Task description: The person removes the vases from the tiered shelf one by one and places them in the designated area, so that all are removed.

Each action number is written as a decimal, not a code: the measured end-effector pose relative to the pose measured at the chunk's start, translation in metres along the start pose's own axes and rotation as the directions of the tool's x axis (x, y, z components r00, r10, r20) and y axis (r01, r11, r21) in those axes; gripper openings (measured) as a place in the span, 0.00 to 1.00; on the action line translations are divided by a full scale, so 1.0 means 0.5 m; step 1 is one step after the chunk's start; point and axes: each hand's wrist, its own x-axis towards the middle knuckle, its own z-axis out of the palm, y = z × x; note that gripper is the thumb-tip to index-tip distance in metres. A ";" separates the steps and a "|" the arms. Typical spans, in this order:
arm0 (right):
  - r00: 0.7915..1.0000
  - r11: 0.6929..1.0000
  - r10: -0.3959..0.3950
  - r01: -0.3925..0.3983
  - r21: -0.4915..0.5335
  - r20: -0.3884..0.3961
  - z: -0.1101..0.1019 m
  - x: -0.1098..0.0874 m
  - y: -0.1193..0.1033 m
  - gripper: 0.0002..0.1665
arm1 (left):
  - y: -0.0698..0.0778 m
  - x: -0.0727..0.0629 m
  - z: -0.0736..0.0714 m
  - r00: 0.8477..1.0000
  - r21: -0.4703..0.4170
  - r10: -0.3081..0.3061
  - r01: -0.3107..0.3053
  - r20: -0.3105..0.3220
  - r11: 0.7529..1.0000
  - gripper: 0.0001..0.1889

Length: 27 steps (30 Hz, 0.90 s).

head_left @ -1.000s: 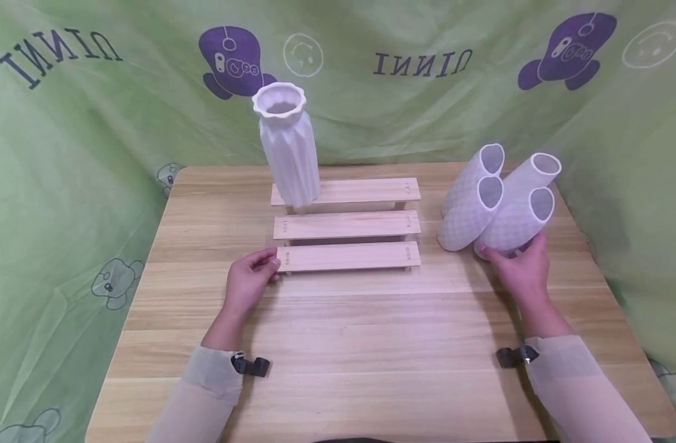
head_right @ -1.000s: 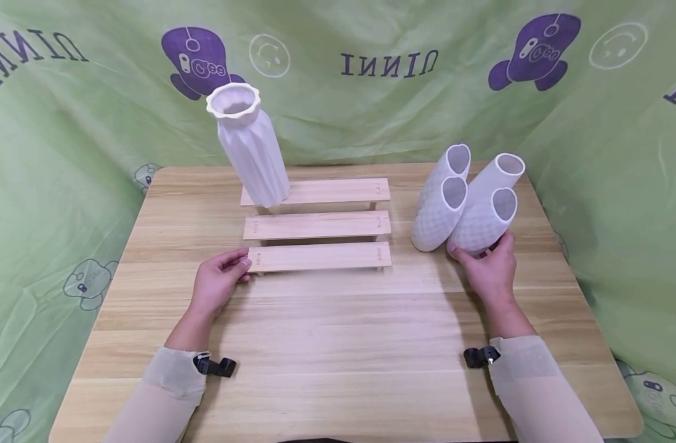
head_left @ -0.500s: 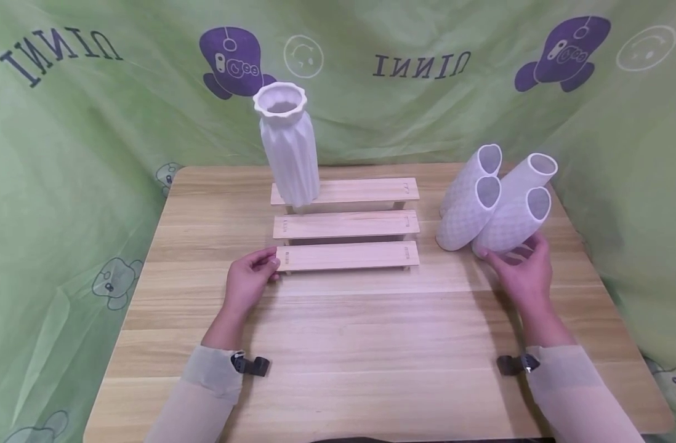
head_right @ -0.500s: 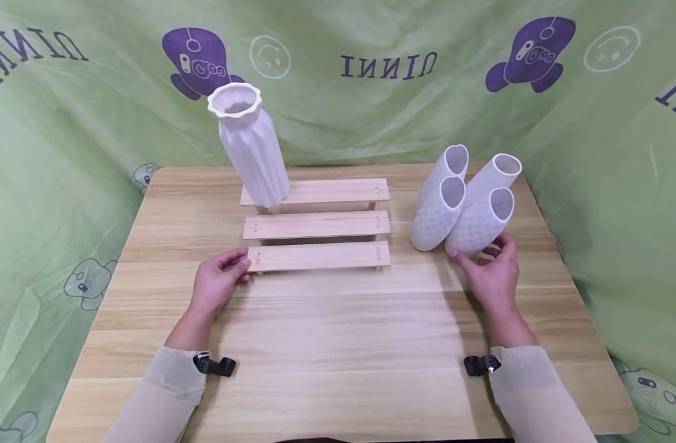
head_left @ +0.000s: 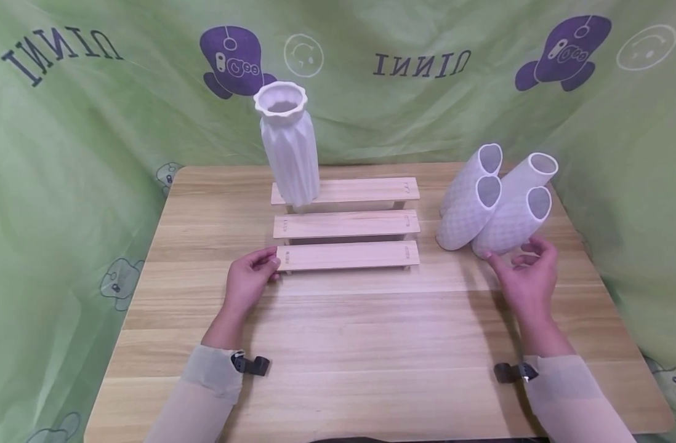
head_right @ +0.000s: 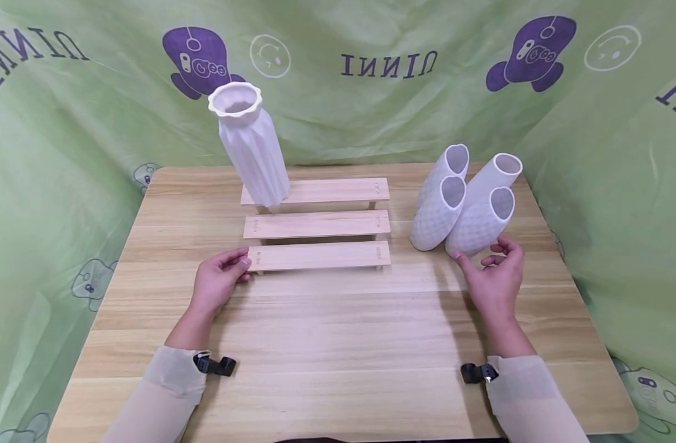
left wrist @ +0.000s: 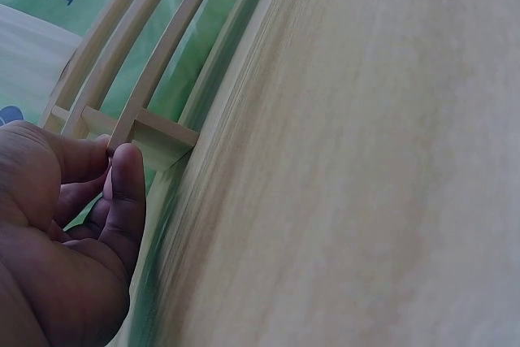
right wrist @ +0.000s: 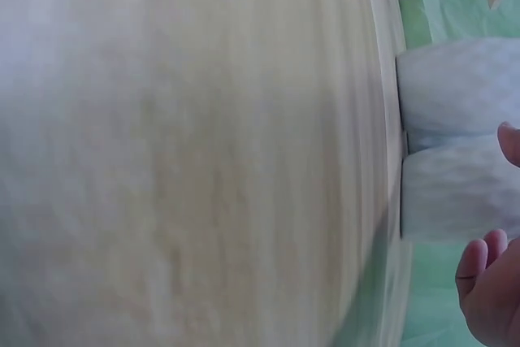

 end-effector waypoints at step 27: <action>0.966 0.947 -0.193 0.229 0.227 -0.170 0.040 -0.063 -0.049 0.44 | 0.004 -0.002 0.002 1.000 0.009 -0.003 0.003 -0.008 1.000 0.19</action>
